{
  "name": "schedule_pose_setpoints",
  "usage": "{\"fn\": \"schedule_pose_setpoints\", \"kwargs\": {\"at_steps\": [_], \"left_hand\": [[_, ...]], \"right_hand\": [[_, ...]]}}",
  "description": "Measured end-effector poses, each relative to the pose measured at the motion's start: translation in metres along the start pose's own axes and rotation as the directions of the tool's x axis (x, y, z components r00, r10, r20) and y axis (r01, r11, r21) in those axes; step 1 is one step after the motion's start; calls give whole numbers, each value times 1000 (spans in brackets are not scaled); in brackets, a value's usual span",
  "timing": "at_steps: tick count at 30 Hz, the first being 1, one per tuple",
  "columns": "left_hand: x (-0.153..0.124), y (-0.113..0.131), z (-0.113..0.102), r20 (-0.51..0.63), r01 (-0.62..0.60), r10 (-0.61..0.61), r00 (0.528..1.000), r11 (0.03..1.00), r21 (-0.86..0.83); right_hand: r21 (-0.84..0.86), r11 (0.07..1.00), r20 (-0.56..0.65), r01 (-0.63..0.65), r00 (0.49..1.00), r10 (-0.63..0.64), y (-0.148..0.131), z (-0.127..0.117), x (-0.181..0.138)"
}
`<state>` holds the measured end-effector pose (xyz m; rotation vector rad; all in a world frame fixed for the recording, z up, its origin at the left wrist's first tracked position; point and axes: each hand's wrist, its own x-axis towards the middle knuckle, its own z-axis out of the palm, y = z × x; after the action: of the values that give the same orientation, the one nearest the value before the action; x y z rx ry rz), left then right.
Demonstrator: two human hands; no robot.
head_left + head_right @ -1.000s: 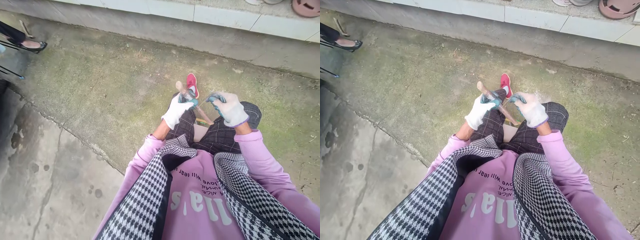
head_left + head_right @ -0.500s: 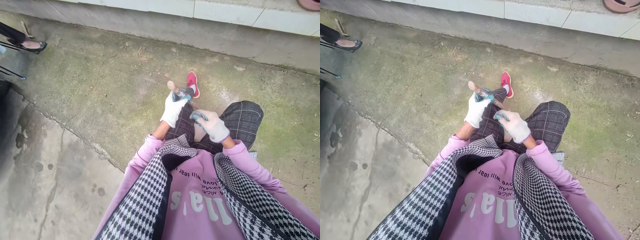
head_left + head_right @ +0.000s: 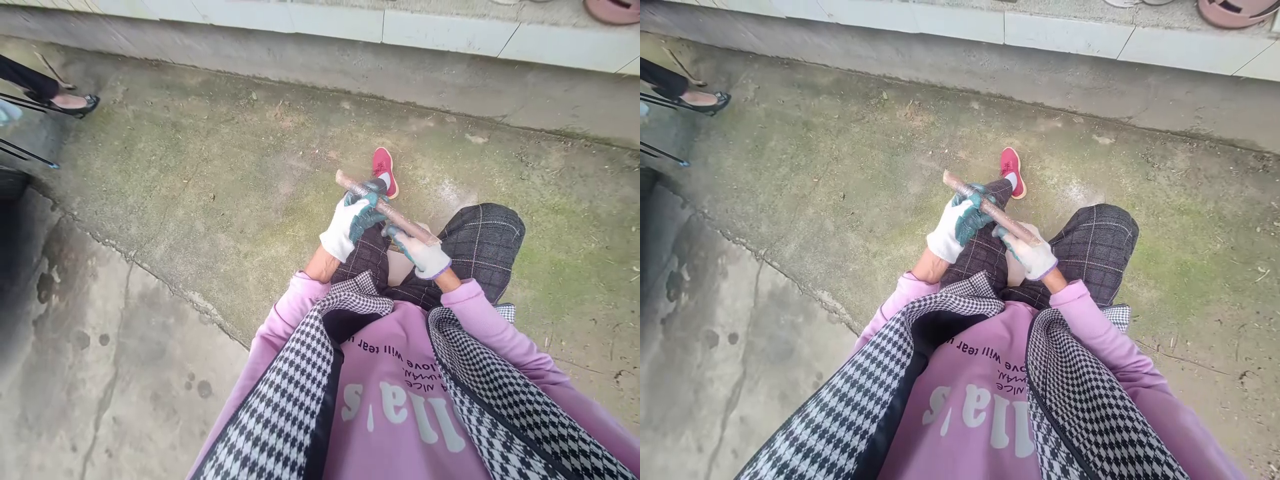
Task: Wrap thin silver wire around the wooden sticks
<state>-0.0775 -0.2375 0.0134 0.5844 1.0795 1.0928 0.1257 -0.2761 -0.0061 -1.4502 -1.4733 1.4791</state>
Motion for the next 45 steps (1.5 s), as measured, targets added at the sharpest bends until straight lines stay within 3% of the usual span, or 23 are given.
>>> {"fn": "schedule_pose_setpoints", "kwargs": {"at_steps": [3, 6, 12, 15, 18, 21, 24, 27, 31, 34, 37, 39, 42, 45], "left_hand": [[0, 1, 2, -117, -51, 56, 992, 998, 42], [-2, 2, 5, -162, -99, 127, 979, 981, 167], [-1, 1, 9, 14, -57, 55, 998, 983, 176], [-2, 2, 5, 78, 24, -32, 996, 994, 104], [-3, 3, 1, 80, 63, -66, 995, 997, 36], [-1, 4, 1, 45, 19, -18, 999, 1000, -8], [1, 3, 2, -66, -29, 29, 997, 1000, -7], [1, 1, 3, -164, -104, 122, 979, 988, 114], [-1, -3, 5, -96, -157, 184, 978, 959, 235], [-4, -1, 5, 14, -124, 124, 992, 973, 196], [-6, 5, 4, 104, -31, 23, 994, 996, 79], [-6, 8, 3, 107, 30, -31, 994, 999, 12], [-3, 9, 4, 15, 41, -41, 999, 998, -41], [0, 6, 5, -79, -24, 21, 997, 999, -35]], "right_hand": [[-5, 1000, 73, -20, 997, 20, -7, 19, -18], [-23, 1000, 104, -13, 994, 15, -21, 13, -24], [-130, 989, -109, 75, 990, -89, -32, -41, 2], [-132, 990, -141, 51, 987, -70, -26, -54, 18], [-68, 996, -136, 51, 989, -60, -16, -44, 24], [49, 999, -59, 17, 998, -14, -8, -17, 17], [97, 994, 34, -50, 998, 47, -6, 11, 2], [47, 997, 67, -62, 996, 59, -13, 19, -12], [-32, 1000, 11, 2, 1000, -2, -30, -8, -13], [-50, 998, -136, 40, 990, -46, -38, -38, 1], [-17, 1000, -199, 13, 980, -16, -35, -54, 18], [6, 1000, -200, 5, 980, -4, -26, -50, 24], [44, 999, -135, -1, 991, 7, -11, -24, 19], [76, 996, 26, -52, 998, 50, -5, 9, -2]]}}
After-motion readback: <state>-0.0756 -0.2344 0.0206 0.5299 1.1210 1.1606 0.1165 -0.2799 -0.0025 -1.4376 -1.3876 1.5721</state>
